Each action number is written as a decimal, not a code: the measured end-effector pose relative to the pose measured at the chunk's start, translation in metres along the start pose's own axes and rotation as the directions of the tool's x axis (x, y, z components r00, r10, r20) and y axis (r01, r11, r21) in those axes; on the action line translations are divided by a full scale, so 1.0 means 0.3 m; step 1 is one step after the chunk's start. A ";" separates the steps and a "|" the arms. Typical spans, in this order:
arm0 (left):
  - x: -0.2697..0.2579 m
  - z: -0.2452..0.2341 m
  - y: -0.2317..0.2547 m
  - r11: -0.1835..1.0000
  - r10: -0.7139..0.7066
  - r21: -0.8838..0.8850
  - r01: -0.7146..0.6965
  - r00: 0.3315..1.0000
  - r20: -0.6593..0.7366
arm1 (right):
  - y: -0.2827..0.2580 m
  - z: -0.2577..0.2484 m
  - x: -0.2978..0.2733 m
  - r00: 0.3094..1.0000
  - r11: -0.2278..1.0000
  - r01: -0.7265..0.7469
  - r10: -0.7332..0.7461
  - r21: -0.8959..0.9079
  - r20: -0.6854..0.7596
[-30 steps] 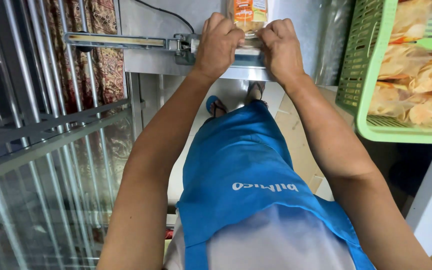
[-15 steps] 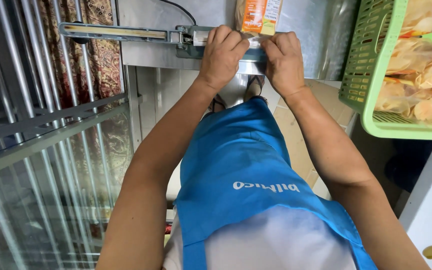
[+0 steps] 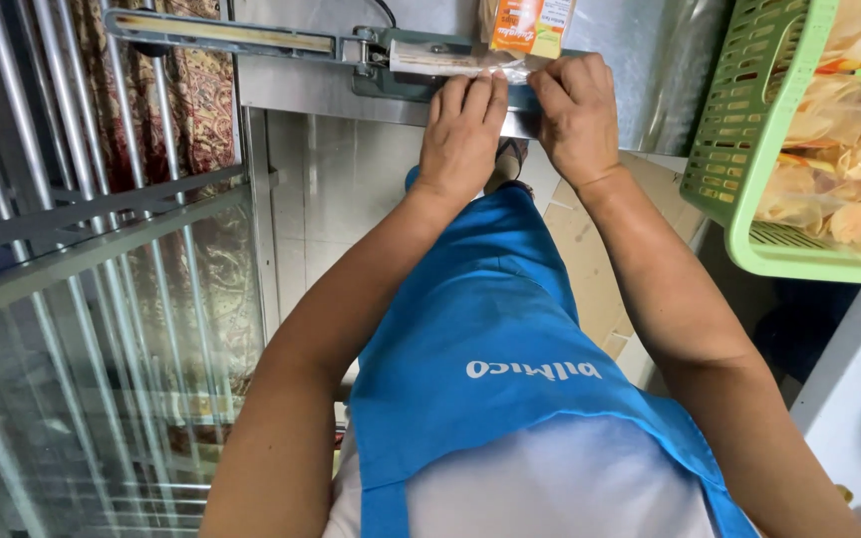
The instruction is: Sealing plastic bags filled with snacks using a manual heat sealer and placing them into a storage basket.
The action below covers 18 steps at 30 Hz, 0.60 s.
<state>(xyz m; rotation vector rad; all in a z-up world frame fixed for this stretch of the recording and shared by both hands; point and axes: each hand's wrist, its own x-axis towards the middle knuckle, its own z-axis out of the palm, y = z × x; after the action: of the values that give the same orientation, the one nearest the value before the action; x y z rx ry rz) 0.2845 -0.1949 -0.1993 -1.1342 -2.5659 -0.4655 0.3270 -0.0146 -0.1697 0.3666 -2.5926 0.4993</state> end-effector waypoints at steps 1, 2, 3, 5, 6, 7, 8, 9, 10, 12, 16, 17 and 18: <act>-0.002 -0.007 0.012 0.999 -0.037 0.025 0.035 0.998 0.047 | 0.000 -0.001 0.000 1.000 1.000 0.002 -0.002 0.000 -0.002; -0.004 -0.013 0.024 0.996 -0.074 0.052 0.069 0.993 0.093 | 0.000 -0.002 0.000 1.000 1.000 0.005 -0.005 0.000 -0.005; -0.007 -0.012 0.030 0.996 -0.078 0.052 0.074 0.993 0.092 | 0.000 -0.005 -0.001 1.000 1.000 0.008 -0.008 0.002 -0.002; -0.009 -0.008 0.043 0.990 -0.116 0.092 0.105 0.985 0.126 | 0.004 -0.012 -0.003 1.000 1.000 0.018 -0.018 0.003 0.004; -0.011 -0.009 0.044 0.990 -0.121 0.092 0.110 0.985 0.125 | 0.006 -0.014 -0.008 1.000 1.000 0.021 -0.021 0.004 0.007; -0.011 -0.010 0.046 0.989 -0.123 0.092 0.113 0.986 0.115 | 0.009 -0.018 -0.013 1.000 1.000 0.020 -0.020 -0.010 0.018; -0.011 -0.010 0.048 0.989 -0.126 0.092 0.116 0.986 0.106 | 0.012 -0.021 -0.017 0.999 1.000 0.019 -0.018 -0.025 0.029; -0.013 -0.010 0.050 0.989 -0.130 0.091 0.120 0.986 0.106 | 0.013 -0.025 -0.018 0.999 0.999 0.022 -0.021 -0.023 0.032; -0.015 -0.010 0.051 0.988 -0.132 0.098 0.120 0.982 0.133 | 0.014 -0.029 -0.017 0.999 0.999 0.034 -0.033 -0.024 0.027; -0.023 -0.008 0.057 0.987 -0.140 0.105 0.124 0.976 0.165 | 0.013 -0.034 -0.024 0.999 0.999 0.047 -0.047 -0.019 0.027; -0.026 0.007 0.062 0.981 -0.138 0.164 0.103 0.966 0.218 | 0.005 -0.064 -0.005 0.996 0.985 -0.085 0.081 0.148 0.038; -0.027 0.009 0.062 0.980 -0.137 0.172 0.096 0.960 0.245 | -0.001 -0.078 0.008 0.987 0.953 -0.162 0.154 0.257 0.052; -0.030 0.012 0.060 0.980 -0.140 0.172 0.099 0.959 0.245 | 0.005 -0.080 0.035 0.987 0.953 -0.161 0.152 0.258 0.054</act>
<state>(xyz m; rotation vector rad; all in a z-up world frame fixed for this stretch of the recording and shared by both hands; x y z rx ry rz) 0.3033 -0.1878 -0.2031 -1.0458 -2.8465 -0.1431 0.3269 -0.0051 -0.1450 0.2578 -2.6047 0.9043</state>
